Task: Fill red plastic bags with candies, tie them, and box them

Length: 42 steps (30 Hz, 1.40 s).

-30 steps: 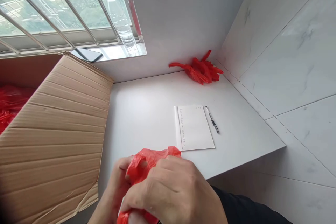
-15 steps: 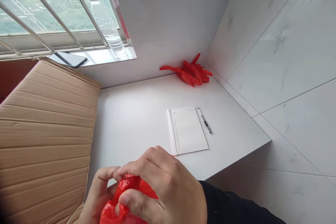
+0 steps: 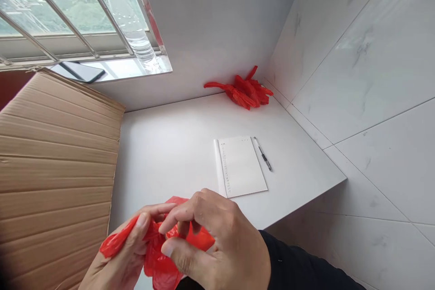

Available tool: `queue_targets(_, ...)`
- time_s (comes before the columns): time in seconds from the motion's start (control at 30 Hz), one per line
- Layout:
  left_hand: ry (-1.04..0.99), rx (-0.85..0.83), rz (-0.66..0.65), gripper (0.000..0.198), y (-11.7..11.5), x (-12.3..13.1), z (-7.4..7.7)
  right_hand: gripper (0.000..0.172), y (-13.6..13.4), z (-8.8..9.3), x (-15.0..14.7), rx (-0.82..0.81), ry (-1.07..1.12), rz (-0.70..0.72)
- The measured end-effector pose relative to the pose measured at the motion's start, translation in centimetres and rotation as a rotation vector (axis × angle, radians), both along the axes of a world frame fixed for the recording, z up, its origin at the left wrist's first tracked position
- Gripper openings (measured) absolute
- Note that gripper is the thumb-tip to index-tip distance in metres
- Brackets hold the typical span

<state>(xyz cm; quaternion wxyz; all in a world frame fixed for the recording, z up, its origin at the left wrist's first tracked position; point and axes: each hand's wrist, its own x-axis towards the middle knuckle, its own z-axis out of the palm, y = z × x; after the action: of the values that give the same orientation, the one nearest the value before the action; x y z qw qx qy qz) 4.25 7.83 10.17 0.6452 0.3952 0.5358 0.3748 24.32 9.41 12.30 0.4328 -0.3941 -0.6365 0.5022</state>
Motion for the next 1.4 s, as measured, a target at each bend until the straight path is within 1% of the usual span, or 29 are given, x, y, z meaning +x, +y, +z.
queue_targets(0.07, -0.009, 0.047, -0.095, 0.03, 0.2, -0.3, -0.1, 0.016, -0.1, -0.3, 0.0, 0.028, -0.041, 0.06)
queue_targets(0.13, 0.038, 0.119, -0.198, 0.02, 0.2, -0.4, 0.1, 0.015, 0.3, -0.6, -0.1, 0.095, -0.063, 0.068)
queue_targets(0.2, 0.115, 0.248, -0.269, 0.01, 0.2, -0.4, 0.3, 0.023, 1.1, -1.0, -0.3, 0.157, -0.086, 0.074)
queue_targets(0.23, 0.159, 0.337, -0.279, 0.004, 0.1, -0.4, 0.3, 0.028, 1.5, -1.2, -0.4, 0.163, -0.092, 0.097)
queue_targets(0.27, 0.208, 0.438, -0.273, 0.006, 0.0, -0.5, 0.3, 0.031, 1.8, -1.5, -0.4, 0.137, -0.093, 0.136)
queue_targets(0.3, 0.264, 0.543, -0.253, 0.015, -0.1, -0.5, 0.1, 0.034, 2.1, -1.8, -0.5, 0.086, -0.095, 0.172)
queue_targets(0.4, 0.443, 0.837, -0.122, 0.041, -0.5, -0.5, -1.2, 0.037, 2.6, -3.0, -0.4, -0.098, -0.106, 0.209)
queue_targets(0.47, 0.542, 0.95, -0.057, 0.046, -0.7, -0.3, -2.3, 0.034, 2.7, -3.8, -0.2, -0.176, -0.121, 0.254)
queue_targets(0.53, 0.612, 1.006, -0.032, 0.047, -1.0, -0.2, -3.1, 0.032, 2.9, -4.4, -0.1, -0.204, -0.115, 0.338)
queue_targets(0.6, 0.652, 1.042, -0.033, 0.048, -1.2, -0.1, -3.6, 0.027, 3.0, -4.7, 0.0, -0.221, -0.094, 0.388)
queue_targets(0.63, 0.661, 1.055, -0.036, 0.049, -1.2, 0.0, -3.7, 0.023, 3.1, -4.7, 0.0, -0.234, -0.078, 0.391)
queue_targets(0.7, 0.66, 1.061, -0.041, 0.05, -1.3, 0.2, -3.5, 0.017, 3.1, -4.5, 0.1, -0.255, -0.043, 0.375)
queue_targets(0.77, 0.658, 1.051, -0.033, 0.05, -1.4, 0.3, -3.3, 0.014, 3.0, -4.3, 0.1, -0.247, -0.016, 0.353)
queue_targets(0.87, 0.639, 1.042, 0.069, 0.045, -1.6, 0.6, -3.2, 0.02, 2.7, -4.4, 0.2, -0.274, -0.04, 0.341)
queue_targets(0.97, 0.609, 1.017, 0.189, 0.04, -1.6, 0.7, -3.6, 0.027, 2.5, -4.9, 0.1, -0.34, -0.092, 0.386)
queue_targets(1.03, 0.576, 1.013, 0.219, 0.039, -1.6, 0.8, -3.9, 0.032, 2.4, -5.2, 0.0, -0.357, -0.079, 0.424)
queue_targets(1.1, 0.541, 1.012, 0.217, 0.035, -1.5, 0.9, -4.0, 0.034, 2.3, -5.3, -0.2, -0.366, -0.046, 0.433)
queue_targets(1.2, 0.526, 0.999, 0.177, 0.03, -1.7, 0.9, -3.7, 0.026, 2.4, -5.1, -0.4, -0.356, -0.022, 0.379)
queue_targets(1.3, 0.533, 0.995, 0.097, 0.039, -2.0, 0.9, -3.3, 0.017, 2.4, -4.6, -0.4, -0.336, 0.025, 0.315)
queue_targets(1.4, 0.543, 1.027, 0.03, 0.048, -2.4, 1.0, -3.3, 0.01, 2.3, -4.5, -0.3, -0.314, 0.081, 0.265)
